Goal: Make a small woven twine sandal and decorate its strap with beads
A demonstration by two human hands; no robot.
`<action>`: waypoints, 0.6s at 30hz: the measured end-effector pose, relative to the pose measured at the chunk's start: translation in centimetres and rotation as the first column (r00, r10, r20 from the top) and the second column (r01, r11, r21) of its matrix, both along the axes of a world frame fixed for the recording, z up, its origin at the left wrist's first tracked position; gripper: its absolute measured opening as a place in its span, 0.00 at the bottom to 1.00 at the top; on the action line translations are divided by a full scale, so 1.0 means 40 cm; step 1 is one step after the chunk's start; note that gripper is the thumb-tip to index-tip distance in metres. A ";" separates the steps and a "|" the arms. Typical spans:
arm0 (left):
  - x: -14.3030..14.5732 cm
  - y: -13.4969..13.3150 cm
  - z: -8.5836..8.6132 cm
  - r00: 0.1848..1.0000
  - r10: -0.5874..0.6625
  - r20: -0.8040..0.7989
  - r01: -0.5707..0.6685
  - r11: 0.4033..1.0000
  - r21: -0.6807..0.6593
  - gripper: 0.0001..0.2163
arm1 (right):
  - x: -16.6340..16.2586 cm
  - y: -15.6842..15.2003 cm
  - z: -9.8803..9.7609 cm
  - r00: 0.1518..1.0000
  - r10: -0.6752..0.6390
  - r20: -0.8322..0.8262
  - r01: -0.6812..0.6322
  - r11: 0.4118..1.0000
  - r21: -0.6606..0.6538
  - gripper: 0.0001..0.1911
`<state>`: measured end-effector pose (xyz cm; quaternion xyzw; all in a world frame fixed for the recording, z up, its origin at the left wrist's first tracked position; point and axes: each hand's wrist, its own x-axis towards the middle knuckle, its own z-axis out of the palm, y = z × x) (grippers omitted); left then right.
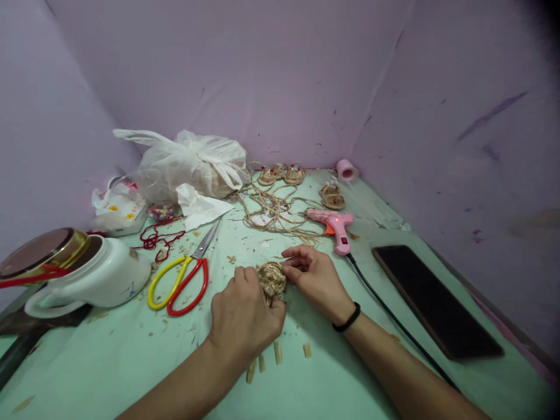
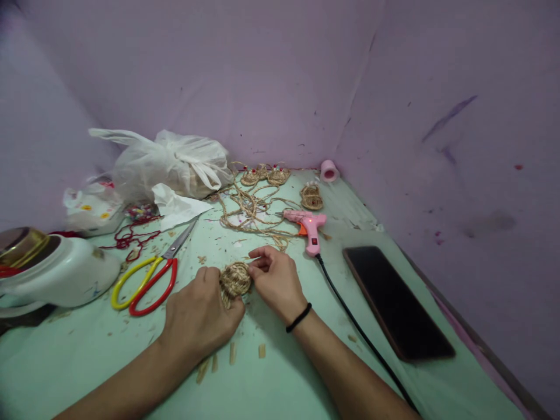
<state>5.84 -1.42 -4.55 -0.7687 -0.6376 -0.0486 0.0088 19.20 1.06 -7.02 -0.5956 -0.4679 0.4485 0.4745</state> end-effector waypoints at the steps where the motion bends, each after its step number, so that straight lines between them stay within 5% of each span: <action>1: 0.001 -0.001 0.001 1.000 0.000 -0.004 0.000 1.000 0.002 0.11 | -0.001 -0.001 0.000 1.000 -0.001 -0.001 0.001 1.000 0.003 0.10; 9: -0.011 0.004 0.008 0.999 -0.009 0.034 0.008 0.999 0.033 0.11 | -0.007 -0.002 0.016 1.000 0.003 -0.022 -0.001 0.998 0.067 0.10; 18: -0.065 0.000 0.065 0.975 -0.031 0.221 0.097 0.950 -0.295 0.28 | 0.005 0.004 0.006 0.999 0.017 0.037 -0.021 0.996 0.091 0.10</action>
